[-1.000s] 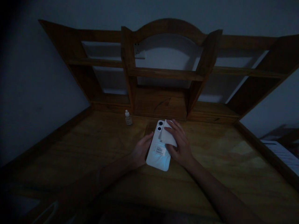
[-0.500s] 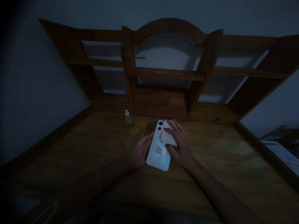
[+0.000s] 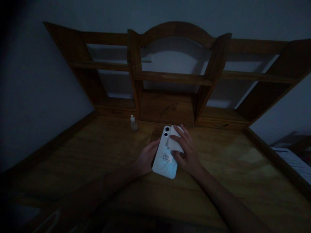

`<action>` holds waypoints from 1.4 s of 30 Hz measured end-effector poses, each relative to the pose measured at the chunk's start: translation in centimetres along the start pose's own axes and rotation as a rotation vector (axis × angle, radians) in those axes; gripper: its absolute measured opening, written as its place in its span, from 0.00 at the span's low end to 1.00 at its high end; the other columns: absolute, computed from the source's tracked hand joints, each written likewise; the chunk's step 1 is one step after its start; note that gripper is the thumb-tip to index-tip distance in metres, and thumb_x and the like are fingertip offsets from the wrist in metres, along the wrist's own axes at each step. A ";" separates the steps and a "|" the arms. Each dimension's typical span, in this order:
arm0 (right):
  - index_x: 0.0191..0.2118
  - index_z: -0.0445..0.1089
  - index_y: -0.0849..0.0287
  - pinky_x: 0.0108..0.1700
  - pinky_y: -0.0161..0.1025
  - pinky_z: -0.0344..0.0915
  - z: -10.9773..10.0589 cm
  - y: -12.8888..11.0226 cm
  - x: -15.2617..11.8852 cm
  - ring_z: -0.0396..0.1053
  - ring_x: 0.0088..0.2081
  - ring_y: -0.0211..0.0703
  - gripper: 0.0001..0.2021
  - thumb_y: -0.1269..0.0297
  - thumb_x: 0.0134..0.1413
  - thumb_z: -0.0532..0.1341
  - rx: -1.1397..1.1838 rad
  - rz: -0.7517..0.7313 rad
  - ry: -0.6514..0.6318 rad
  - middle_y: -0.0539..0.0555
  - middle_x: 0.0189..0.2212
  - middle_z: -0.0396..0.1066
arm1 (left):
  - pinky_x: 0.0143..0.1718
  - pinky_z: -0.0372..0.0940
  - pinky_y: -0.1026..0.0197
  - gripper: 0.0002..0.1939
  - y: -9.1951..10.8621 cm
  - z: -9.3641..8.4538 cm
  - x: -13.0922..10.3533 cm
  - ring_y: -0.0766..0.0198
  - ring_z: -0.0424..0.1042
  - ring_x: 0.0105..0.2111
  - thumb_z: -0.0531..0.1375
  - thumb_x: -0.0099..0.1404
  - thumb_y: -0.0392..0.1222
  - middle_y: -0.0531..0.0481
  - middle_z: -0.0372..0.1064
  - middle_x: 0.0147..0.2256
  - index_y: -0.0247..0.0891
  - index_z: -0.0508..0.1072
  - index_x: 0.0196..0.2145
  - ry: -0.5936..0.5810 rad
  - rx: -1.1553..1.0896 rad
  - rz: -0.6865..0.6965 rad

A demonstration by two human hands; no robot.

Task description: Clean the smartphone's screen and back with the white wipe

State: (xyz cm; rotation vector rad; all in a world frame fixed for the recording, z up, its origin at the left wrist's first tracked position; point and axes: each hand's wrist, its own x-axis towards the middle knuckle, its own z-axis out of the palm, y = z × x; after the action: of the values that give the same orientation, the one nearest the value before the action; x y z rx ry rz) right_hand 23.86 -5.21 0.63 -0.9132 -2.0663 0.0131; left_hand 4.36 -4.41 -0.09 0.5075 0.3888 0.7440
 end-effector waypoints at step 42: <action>0.61 0.64 0.50 0.69 0.73 0.50 0.3 -0.1 -0.2 0.41 0.74 0.65 0.22 0.65 0.62 0.58 0.002 0.035 -0.013 0.53 0.73 0.51 | 0.53 0.63 0.52 0.23 0.1 0.1 0.0 0.50 0.75 0.44 0.53 0.72 0.51 0.37 0.76 0.41 0.29 0.76 0.50 0.027 0.017 0.001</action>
State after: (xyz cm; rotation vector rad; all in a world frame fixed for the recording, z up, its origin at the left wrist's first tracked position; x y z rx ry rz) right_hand 23.68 -5.32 0.36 -0.9504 -2.0621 0.0399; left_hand 4.38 -4.37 0.00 0.5141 0.4208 0.7495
